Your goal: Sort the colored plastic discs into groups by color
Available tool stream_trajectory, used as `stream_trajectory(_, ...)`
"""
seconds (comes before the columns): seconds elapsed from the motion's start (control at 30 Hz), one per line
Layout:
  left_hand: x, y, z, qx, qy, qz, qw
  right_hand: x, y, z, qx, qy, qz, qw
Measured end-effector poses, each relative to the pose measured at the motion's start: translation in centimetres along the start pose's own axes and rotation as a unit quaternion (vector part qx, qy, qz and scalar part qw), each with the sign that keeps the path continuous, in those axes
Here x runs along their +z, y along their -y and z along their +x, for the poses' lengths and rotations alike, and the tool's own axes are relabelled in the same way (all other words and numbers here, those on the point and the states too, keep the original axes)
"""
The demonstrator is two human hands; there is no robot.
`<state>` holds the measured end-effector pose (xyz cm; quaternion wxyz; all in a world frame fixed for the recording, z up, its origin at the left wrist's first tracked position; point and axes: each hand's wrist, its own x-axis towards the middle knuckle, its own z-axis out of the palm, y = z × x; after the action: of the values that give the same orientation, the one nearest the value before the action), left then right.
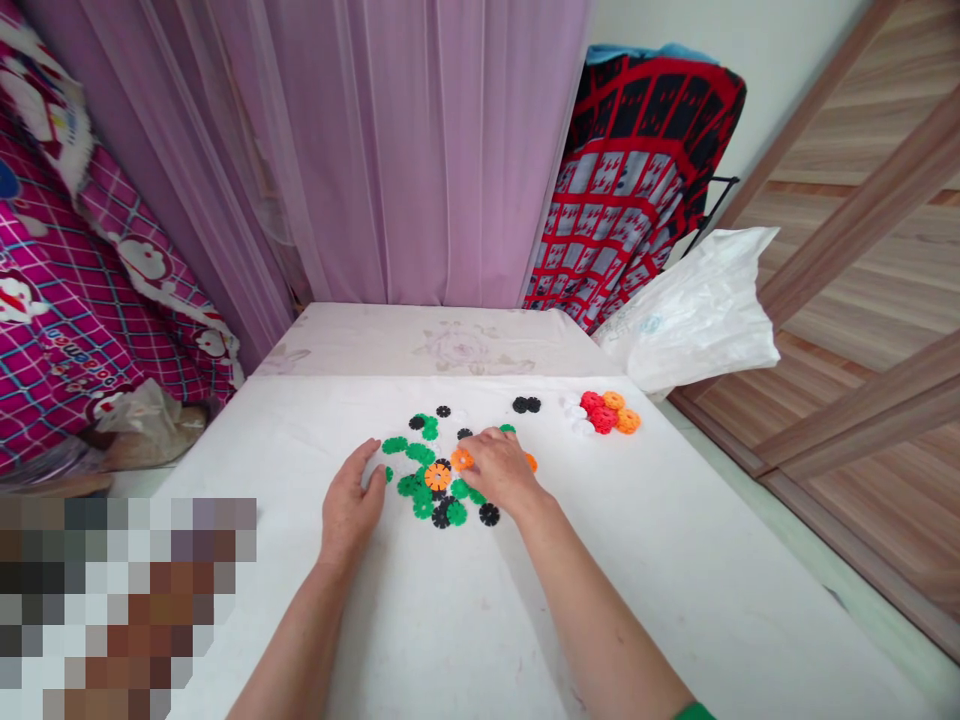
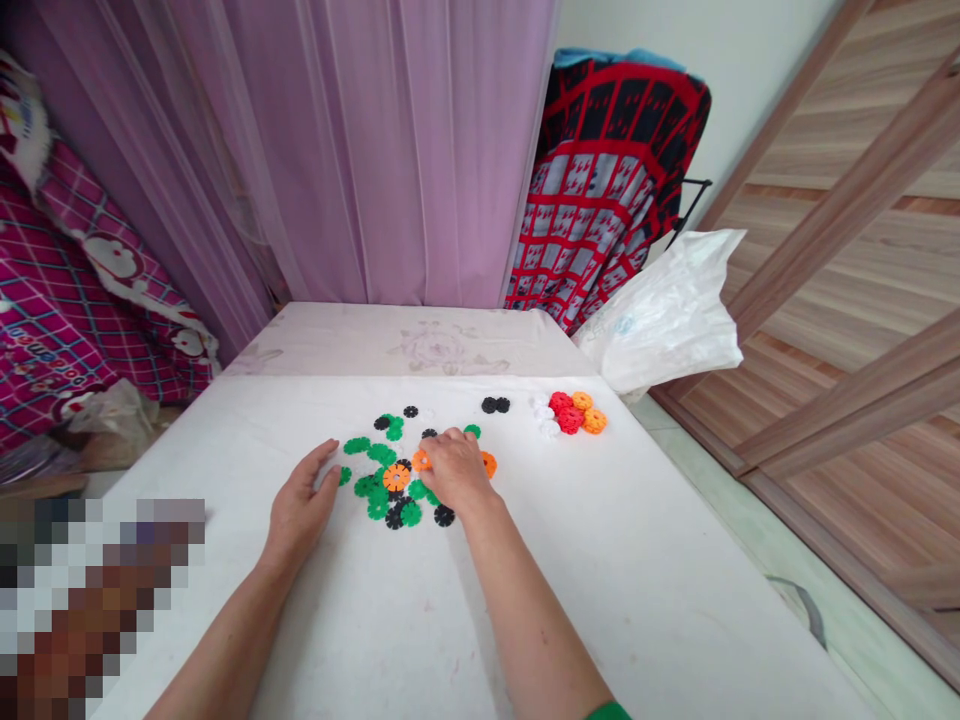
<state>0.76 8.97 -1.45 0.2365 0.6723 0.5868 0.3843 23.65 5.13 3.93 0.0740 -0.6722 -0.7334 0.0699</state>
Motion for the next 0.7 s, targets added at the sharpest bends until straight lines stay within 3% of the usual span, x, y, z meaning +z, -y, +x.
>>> stream_trajectory(0.23, 0.0, 0.0, 0.0, 0.001, 0.000, -0.001, 1.000, -0.2, -0.2, 0.1, 0.028, -0.012, 0.018, 0.999)
stream_trajectory(0.43, 0.0, -0.1, 0.0, -0.006, 0.003, 0.002, 1.000, -2.7, -6.2, -3.7, 0.149, -0.108, 0.090, 0.979)
stream_trajectory(0.53, 0.1, 0.1, 0.1, 0.002, -0.001, 0.005, 1.000, -3.2, -8.2, -5.3, 0.161, -0.104, 0.094, 0.977)
stream_trajectory(0.7, 0.1, 0.2, 0.1, 0.006, -0.006, 0.002, 1.000, -2.7, -7.7, -5.2, 0.135, -0.076, 0.082, 0.985)
